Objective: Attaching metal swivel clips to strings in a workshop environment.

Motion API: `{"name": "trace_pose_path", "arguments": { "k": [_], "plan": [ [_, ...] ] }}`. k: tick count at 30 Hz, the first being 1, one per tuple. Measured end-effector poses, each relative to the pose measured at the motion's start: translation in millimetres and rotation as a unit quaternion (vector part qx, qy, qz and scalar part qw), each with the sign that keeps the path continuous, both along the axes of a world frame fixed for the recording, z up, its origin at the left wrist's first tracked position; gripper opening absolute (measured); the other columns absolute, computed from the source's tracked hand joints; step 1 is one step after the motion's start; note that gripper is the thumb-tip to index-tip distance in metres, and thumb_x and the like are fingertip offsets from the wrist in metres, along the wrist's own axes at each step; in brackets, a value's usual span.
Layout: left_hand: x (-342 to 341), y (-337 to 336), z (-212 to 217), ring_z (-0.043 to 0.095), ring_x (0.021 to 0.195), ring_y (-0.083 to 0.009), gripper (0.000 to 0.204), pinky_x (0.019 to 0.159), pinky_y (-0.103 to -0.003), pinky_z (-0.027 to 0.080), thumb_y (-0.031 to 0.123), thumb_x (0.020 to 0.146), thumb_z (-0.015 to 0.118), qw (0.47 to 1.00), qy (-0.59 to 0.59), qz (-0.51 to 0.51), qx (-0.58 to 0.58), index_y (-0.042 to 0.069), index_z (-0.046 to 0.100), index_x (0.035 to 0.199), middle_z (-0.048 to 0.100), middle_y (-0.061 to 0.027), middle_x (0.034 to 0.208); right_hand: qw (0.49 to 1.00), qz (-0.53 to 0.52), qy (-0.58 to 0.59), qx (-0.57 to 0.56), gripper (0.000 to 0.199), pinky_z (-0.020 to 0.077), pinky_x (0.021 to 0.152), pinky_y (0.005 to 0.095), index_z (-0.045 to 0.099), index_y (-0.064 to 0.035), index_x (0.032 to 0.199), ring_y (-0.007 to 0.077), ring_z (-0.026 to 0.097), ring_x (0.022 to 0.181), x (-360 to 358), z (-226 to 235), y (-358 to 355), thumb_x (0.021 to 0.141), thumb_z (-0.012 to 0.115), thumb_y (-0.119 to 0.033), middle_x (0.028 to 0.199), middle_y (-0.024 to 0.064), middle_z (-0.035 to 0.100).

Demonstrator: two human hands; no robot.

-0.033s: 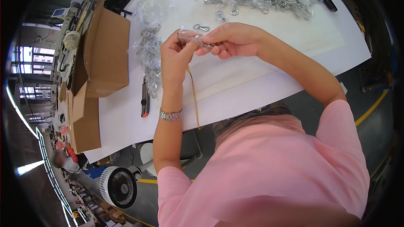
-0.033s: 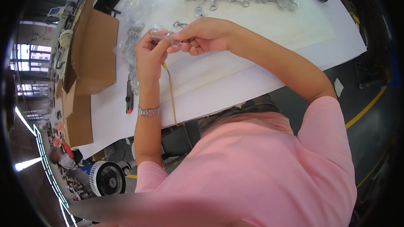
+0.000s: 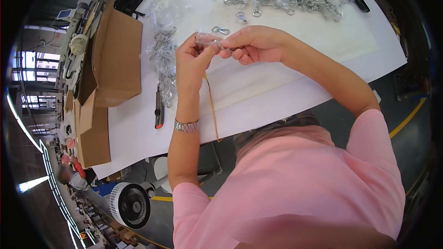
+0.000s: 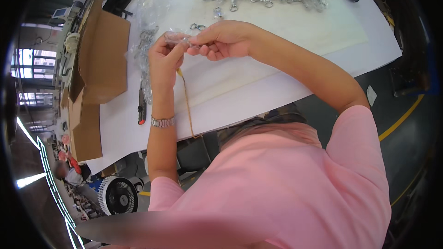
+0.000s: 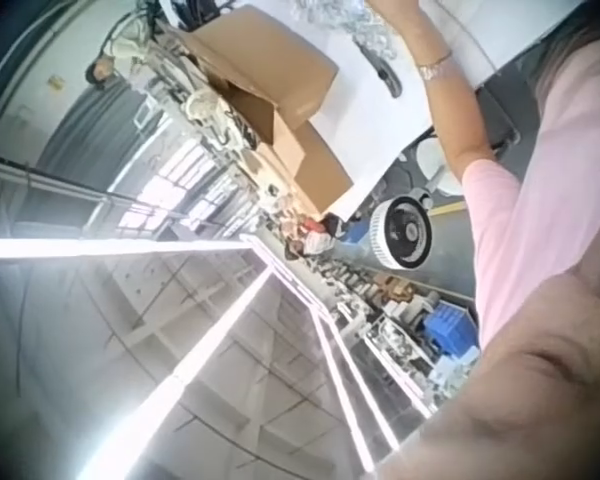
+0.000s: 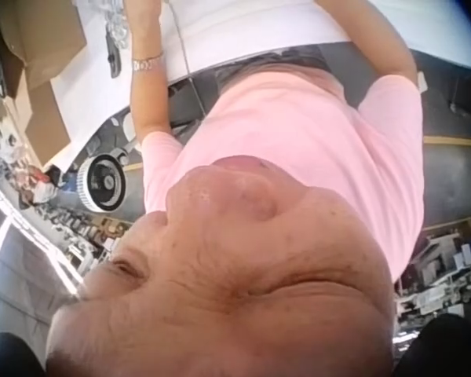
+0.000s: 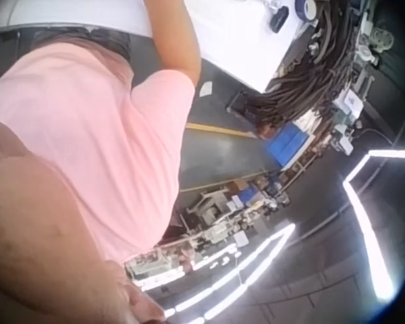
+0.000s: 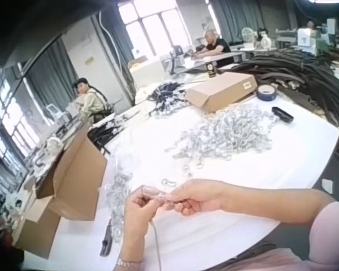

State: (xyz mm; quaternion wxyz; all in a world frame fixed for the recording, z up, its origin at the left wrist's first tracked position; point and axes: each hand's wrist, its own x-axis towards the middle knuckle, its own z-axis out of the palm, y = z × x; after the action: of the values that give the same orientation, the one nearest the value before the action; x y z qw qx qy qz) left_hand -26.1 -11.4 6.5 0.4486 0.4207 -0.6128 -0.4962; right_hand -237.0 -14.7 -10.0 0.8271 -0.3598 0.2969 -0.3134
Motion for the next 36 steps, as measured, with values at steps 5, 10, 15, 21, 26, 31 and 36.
{"name": "trace_pose_path", "arguments": {
  "k": [5, 10, 15, 21, 26, 31, 36],
  "plan": [
    [21.6, -10.5, -3.3, 0.04, 0.053, -0.0013, 0.014, 0.046, -0.019, 0.025, 0.003, 0.095, 0.061, 0.981, 0.141, -0.072, 0.108, 0.001, 0.068, 0.107, 0.067, -0.0044, 0.087, 0.999, -0.012, 0.003, -0.037, 0.021, 0.052, 0.063, 0.021, 0.07, 0.0036, 0.107, 0.0055, 0.056, 0.066, -4.3, 3.3, -2.4, 0.099, 0.067, -0.016, 0.082, 0.0019, 0.068],
    [28.0, -17.1, -8.0, 0.043, 0.062, -0.0038, 0.029, 0.054, -0.02, 0.033, 0.009, 0.101, 0.056, 0.989, 0.096, -0.024, 0.106, -0.002, 0.064, 0.126, 0.067, -0.005, 0.091, 0.984, -0.083, 0.065, -0.142, 0.024, 0.0512, 0.063, 0.0246, 0.075, 0.003, 0.103, 0.0057, 0.054, 0.064, -1.4, 8.2, 4.1, 0.097, 0.067, -0.019, 0.077, -0.0017, 0.064],
    [12.1, -2.4, 10.4, 0.048, 0.075, -0.0056, 0.041, 0.063, -0.021, 0.038, 0.015, 0.105, 0.049, 0.989, -0.034, -0.144, 0.025, -0.003, 0.056, 0.141, 0.07, -0.0062, 0.092, 0.941, -0.129, 0.178, -0.259, 0.024, 0.0479, 0.062, 0.0249, 0.075, 0.0005, 0.098, 0.0076, 0.054, 0.062, -0.4, 1.6, 0.1, 0.097, 0.067, -0.022, 0.074, -0.001, 0.063],
    [-7.3, 8.1, 7.0, 0.046, 0.069, -0.0061, 0.034, 0.06, -0.021, 0.036, 0.011, 0.105, 0.045, 0.986, -0.066, -0.144, 0.052, -0.005, 0.063, 0.129, 0.068, -0.0039, 0.087, 0.906, -0.167, 0.19, -0.34, 0.025, 0.0495, 0.059, 0.0268, 0.069, 0.0025, 0.082, 0.0106, 0.057, 0.059, 15.0, -5.2, 9.1, 0.097, 0.059, -0.014, 0.07, 0.0033, 0.066],
    [-16.6, 15.2, -5.0, 0.044, 0.061, -0.0045, 0.028, 0.056, -0.021, 0.035, 0.01, 0.104, 0.049, 0.961, -0.222, 0.047, -0.159, -0.001, 0.068, 0.122, 0.066, -0.0019, 0.077, 0.913, -0.171, 0.181, -0.323, 0.024, 0.0518, 0.062, 0.0263, 0.069, 0.0031, 0.09, 0.01, 0.06, 0.063, 23.6, -6.4, 14.8, 0.101, 0.056, -0.013, 0.074, 0.0049, 0.068],
    [-1.2, 0.5, 3.4, 0.041, 0.056, -0.0023, 0.028, 0.051, -0.02, 0.031, 0.013, 0.104, 0.051, 0.986, -0.142, 0.05, -0.067, -0.001, 0.071, 0.118, 0.063, -0.0006, 0.072, 0.943, -0.212, 0.116, -0.227, 0.024, 0.0566, 0.074, 0.0307, 0.071, 0.0027, 0.102, 0.0165, 0.068, 0.077, 1.7, -4.3, -8.1, 0.101, 0.057, -0.017, 0.093, 0.0087, 0.072],
    [38.9, -13.1, 14.2, 0.037, 0.051, -0.0005, 0.025, 0.046, -0.018, 0.026, 0.015, 0.103, 0.056, 0.986, 0.01, 0.162, -0.03, -0.002, 0.071, 0.114, 0.06, 0.0003, 0.072, 0.423, -0.401, 0.505, -0.637, 0.026, 0.0516, 0.095, 0.0424, 0.071, -0.0008, 0.11, 0.03, 0.065, 0.106, -30.0, -1.9, -34.2, 0.095, 0.068, -0.022, 0.116, 0.013, 0.07]
  ]
}}
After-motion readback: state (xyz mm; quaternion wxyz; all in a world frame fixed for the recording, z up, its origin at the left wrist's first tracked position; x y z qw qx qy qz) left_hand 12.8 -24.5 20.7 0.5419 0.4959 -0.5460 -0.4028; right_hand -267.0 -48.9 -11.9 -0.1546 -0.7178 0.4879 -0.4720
